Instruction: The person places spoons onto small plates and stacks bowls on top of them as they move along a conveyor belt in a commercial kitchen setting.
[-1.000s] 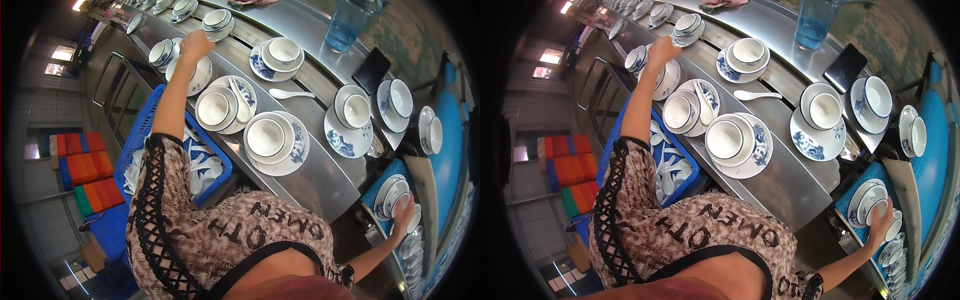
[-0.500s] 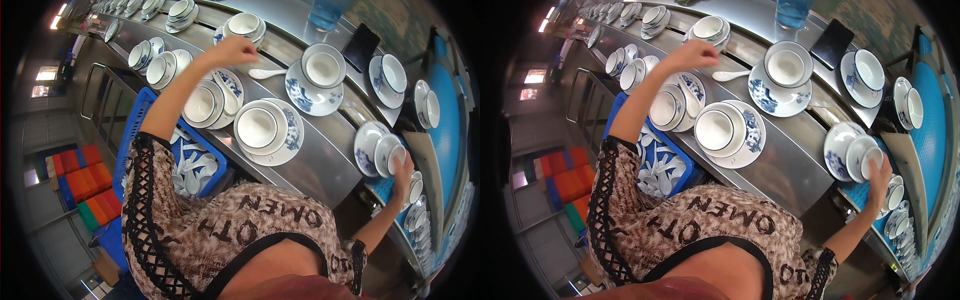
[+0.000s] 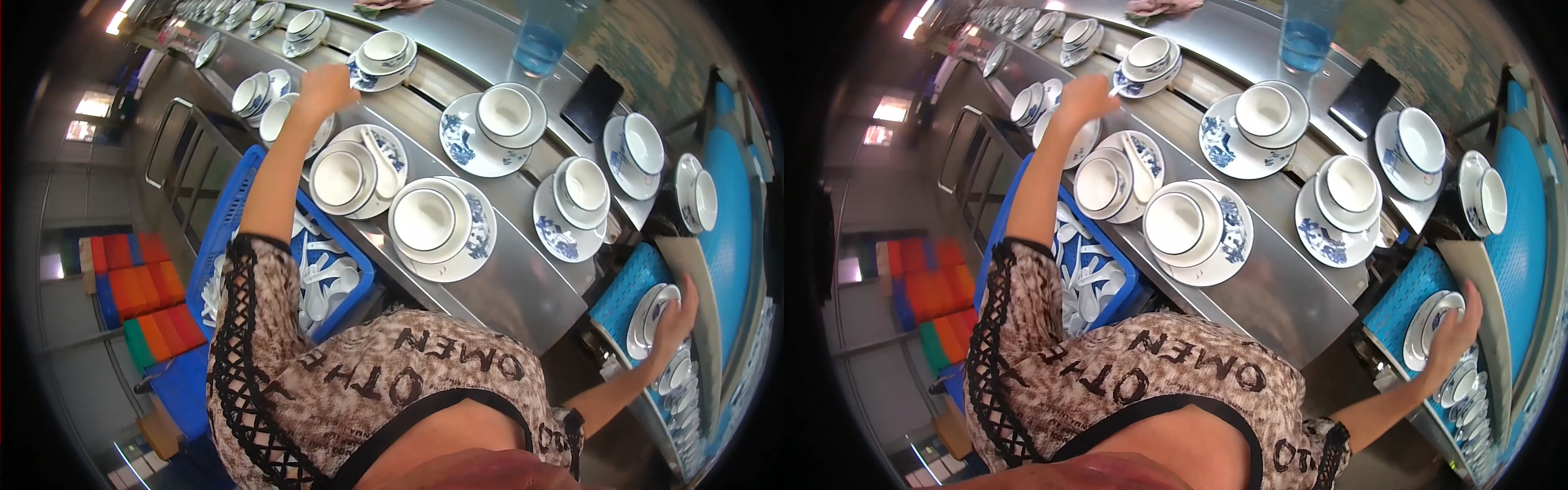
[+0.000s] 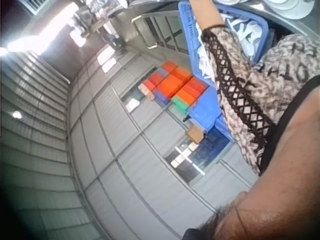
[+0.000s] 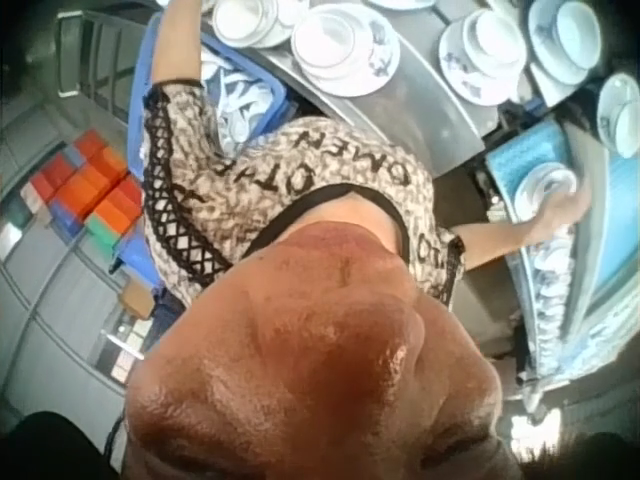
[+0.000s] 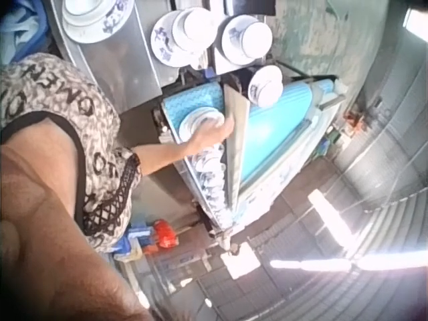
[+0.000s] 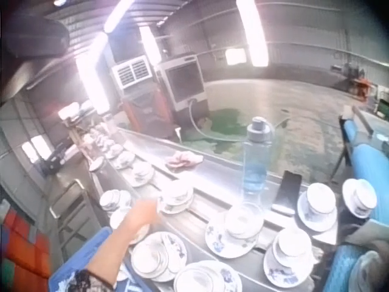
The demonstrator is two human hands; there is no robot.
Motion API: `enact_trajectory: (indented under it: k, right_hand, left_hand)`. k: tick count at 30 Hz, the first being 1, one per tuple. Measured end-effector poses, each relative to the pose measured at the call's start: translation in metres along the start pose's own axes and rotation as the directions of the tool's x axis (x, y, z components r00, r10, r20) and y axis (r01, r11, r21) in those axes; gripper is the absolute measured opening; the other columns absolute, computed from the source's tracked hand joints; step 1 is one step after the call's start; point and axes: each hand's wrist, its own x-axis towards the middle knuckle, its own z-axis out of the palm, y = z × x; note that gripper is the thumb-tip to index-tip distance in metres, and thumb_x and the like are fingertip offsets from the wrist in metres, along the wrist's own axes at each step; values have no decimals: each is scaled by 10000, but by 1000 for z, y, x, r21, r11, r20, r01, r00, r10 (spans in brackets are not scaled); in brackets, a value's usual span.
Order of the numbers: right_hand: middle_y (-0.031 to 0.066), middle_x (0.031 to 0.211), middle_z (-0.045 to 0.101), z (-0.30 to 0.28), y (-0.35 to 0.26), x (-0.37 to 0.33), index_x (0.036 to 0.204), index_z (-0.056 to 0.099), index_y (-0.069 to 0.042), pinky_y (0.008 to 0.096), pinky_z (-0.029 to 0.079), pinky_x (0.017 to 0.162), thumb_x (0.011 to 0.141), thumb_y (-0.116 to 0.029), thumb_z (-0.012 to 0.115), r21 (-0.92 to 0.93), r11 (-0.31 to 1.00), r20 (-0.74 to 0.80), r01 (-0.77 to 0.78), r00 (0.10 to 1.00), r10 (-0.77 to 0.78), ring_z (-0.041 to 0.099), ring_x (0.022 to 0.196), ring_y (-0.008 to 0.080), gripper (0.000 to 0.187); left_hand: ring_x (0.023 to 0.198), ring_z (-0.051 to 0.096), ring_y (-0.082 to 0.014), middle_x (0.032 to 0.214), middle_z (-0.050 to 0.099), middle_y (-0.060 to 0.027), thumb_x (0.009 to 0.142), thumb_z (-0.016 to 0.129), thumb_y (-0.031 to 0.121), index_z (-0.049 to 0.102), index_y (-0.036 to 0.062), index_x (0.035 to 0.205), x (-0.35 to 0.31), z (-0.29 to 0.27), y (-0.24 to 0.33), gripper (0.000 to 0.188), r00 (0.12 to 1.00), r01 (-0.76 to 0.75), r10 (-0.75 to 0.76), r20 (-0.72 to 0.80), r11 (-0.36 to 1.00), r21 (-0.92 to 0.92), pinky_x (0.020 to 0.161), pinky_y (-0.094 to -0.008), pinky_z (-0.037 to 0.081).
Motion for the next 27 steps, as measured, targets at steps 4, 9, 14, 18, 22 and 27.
enact_trajectory:
  k: [4, 9, 14, 18, 22, 27]
  right_hand:
    - [191, 1189, 517, -11, 38, 4, 1194, 479, 21, 333, 339, 965, 735, -46, 427, 2, 991, 242, -134, 962, 129, 479, 1127, 297, 467]
    - [216, 1211, 494, 6, 47, -3, 1215, 456, 20, 361, 337, 956, 749, -158, 524, -46, 977, 253, -208, 944, 213, 468, 1131, 343, 503]
    - [222, 1151, 529, 5, 48, -1, 1181, 483, 12, 369, 366, 924, 720, -211, 572, -184, 959, 274, -217, 925, 262, 491, 1082, 362, 520]
    - [209, 1074, 568, 6, 49, 7, 1145, 508, 21, 364, 389, 892, 716, -203, 571, -76, 982, 321, -173, 928, 188, 535, 1013, 334, 488]
    - [139, 1022, 592, 7, 40, 1, 1154, 507, 14, 304, 407, 854, 720, -155, 556, 240, 904, 444, -354, 868, 221, 558, 944, 210, 469]
    - [116, 1026, 583, 37, -3, -10, 1164, 490, 43, 279, 399, 858, 731, -129, 558, 472, 787, 430, -398, 883, 188, 541, 942, 176, 471]
  left_hand:
    - [728, 629, -334, 742, 635, -195, 653, 579, 211, 644, 7, 829, 61, 58, -58, 277, 965, 185, -216, -146, 962, -202, 668, -399, 499]
    - [780, 620, -297, 814, 644, -159, 683, 581, 202, 654, 41, 866, 61, 72, -57, 255, 961, 146, -246, -125, 836, -529, 719, -366, 481]
    - [828, 590, -312, 856, 622, -157, 732, 583, 242, 646, 55, 829, 45, 45, -11, 220, 887, -11, -107, -450, 968, -251, 730, -395, 463]
    - [828, 585, -316, 869, 612, -151, 745, 603, 281, 624, 66, 945, 40, 27, 64, 294, 863, -480, 293, -412, 732, -484, 751, -382, 457]
    - [891, 576, -278, 995, 607, -150, 778, 592, 257, 565, 34, 1075, 60, 34, 97, 372, 744, -542, 207, -635, 743, -393, 805, -340, 441]
    - [933, 572, -310, 1034, 600, -177, 783, 572, 273, 545, 47, 1127, 96, 70, 56, 413, 909, -412, 359, -212, 700, -583, 833, -358, 435]
